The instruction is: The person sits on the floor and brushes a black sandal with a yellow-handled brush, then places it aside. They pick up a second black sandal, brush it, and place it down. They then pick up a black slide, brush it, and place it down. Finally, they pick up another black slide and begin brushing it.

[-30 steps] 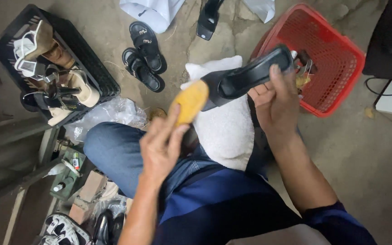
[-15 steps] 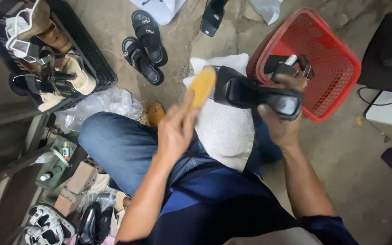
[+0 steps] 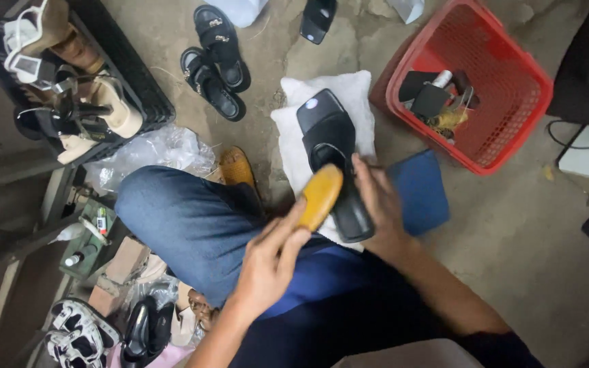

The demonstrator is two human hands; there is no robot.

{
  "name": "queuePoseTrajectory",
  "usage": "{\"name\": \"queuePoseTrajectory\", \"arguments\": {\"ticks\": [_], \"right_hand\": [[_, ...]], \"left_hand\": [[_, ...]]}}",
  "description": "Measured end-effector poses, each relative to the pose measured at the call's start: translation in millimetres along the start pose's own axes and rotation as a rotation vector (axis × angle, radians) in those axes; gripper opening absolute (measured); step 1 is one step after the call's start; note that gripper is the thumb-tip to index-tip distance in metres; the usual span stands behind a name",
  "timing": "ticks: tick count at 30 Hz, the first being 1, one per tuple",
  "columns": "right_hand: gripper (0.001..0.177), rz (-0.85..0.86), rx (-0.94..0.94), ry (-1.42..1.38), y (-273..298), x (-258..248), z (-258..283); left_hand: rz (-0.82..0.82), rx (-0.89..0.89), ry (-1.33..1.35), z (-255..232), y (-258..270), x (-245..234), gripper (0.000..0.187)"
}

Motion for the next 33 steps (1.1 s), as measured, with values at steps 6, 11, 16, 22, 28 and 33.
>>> {"name": "queuePoseTrajectory", "arguments": {"ticks": [6, 11, 16, 22, 28, 33], "right_hand": [[0.061, -0.144, -0.213, 0.227, 5.4, 9.0, 37.0], [0.049, -0.160, -0.222, 0.205, 8.0, 7.7, 32.3], [0.054, -0.167, -0.242, 0.223, 2.9, 16.1, 15.6], [0.070, -0.049, 0.051, -0.209, -26.7, -3.2, 6.3], [0.066, -0.223, 0.161, -1.457, -81.9, 1.5, -41.9], [0.055, -0.382, 0.224, -0.634, -105.1, 45.6, -144.7]], "left_hand": [[0.034, -0.089, 0.049, -19.2, -22.4, 7.6, 0.047], [0.133, -0.290, 0.131, -11.1, -7.9, 5.1, 0.051], [-0.044, 0.002, 0.122, -11.1, -26.9, 24.0, 0.046], [0.068, -0.284, 0.185, 20.2, 29.7, -39.2, 0.048], [-0.679, -0.164, 0.186, 28.2, 44.9, -112.2, 0.085], [-0.958, -0.379, 0.028, 57.8, 44.6, -122.7, 0.026]]}}
Point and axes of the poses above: each hand's wrist, its own y-axis away from the middle knuckle, its own x-axis out of the palm, z = x × y, the point moved 3 cm from there along -y, towards the middle knuckle, and after that the axes turned 5 degrees about y, right-handed, at the moved point
